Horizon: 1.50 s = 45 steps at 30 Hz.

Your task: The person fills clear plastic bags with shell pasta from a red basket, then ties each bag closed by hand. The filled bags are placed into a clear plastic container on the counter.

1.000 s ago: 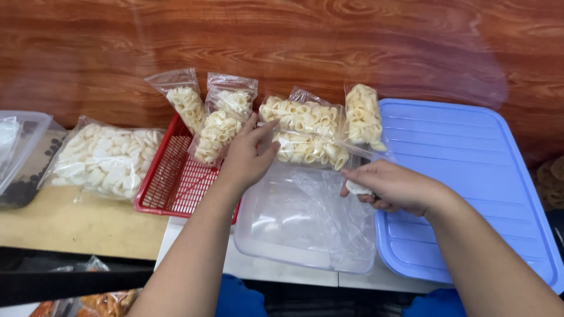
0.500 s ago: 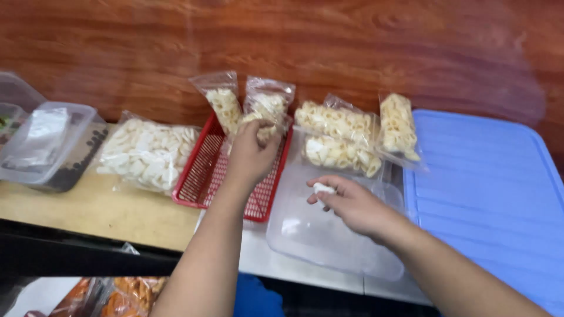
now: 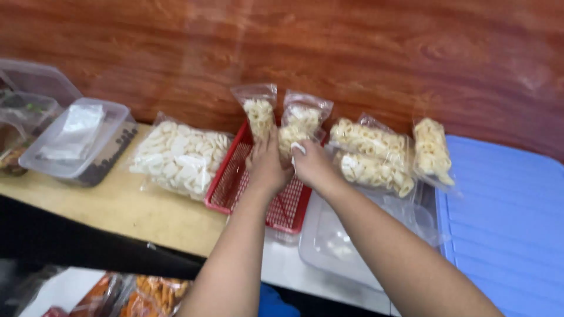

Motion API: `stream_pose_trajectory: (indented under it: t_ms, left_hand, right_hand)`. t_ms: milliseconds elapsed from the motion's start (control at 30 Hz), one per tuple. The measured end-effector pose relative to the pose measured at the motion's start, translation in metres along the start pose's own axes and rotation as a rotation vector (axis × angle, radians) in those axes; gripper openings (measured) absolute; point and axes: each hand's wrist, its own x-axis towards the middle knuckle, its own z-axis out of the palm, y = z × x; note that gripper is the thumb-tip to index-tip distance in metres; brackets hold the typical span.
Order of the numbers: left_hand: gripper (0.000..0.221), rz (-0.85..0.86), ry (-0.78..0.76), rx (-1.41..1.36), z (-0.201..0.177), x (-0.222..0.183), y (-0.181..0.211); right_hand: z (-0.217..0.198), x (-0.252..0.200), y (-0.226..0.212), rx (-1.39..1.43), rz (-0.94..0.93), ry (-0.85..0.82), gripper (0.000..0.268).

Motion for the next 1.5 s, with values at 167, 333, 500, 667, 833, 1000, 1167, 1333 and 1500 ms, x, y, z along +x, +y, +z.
stream_pose_trajectory:
  t_ms: [167, 333, 500, 667, 833, 1000, 1167, 1333, 1500]
  left_hand:
    - [0.086, 0.076, 0.136, -0.149, 0.016, 0.009, -0.020]
    - [0.059, 0.122, 0.266, -0.247, 0.029, 0.027, -0.039]
    - [0.053, -0.005, 0.087, -0.390, -0.006, 0.004, -0.004]
    - [0.052, 0.028, 0.091, -0.730, -0.026, -0.013, 0.014]
    - [0.047, 0.309, 0.115, -1.018, 0.002, 0.004, -0.010]
    - [0.054, 0.470, 0.025, -1.036, 0.017, -0.009, -0.013]
    - [0.057, 0.498, 0.051, -1.013, 0.000, -0.010, -0.012]
    - [0.060, 0.517, 0.020, -1.007, -0.003, -0.012, -0.005]
    - [0.065, 0.510, -0.021, -0.996, -0.002, -0.028, -0.008]
  right_hand:
    - [0.008, 0.006, -0.011, 0.166, 0.211, 0.061, 0.046]
    - [0.013, 0.001, -0.018, 0.377, 0.249, 0.148, 0.039]
    - [-0.012, -0.030, -0.064, 0.335, 0.115, 0.095, 0.039]
    - [-0.015, -0.018, -0.039, 0.274, -0.089, 0.224, 0.031]
    - [-0.013, -0.037, -0.046, 0.287, -0.414, 0.346, 0.030]
    - [-0.019, -0.063, -0.054, 0.176, -0.869, 0.261, 0.037]
    - [-0.037, -0.039, -0.047, 0.085, -0.799, 0.169, 0.040]
    - [-0.040, -0.051, -0.059, -0.003, -0.791, 0.169, 0.043]
    - [-0.048, -0.047, -0.055, 0.001, -0.765, 0.212, 0.038]
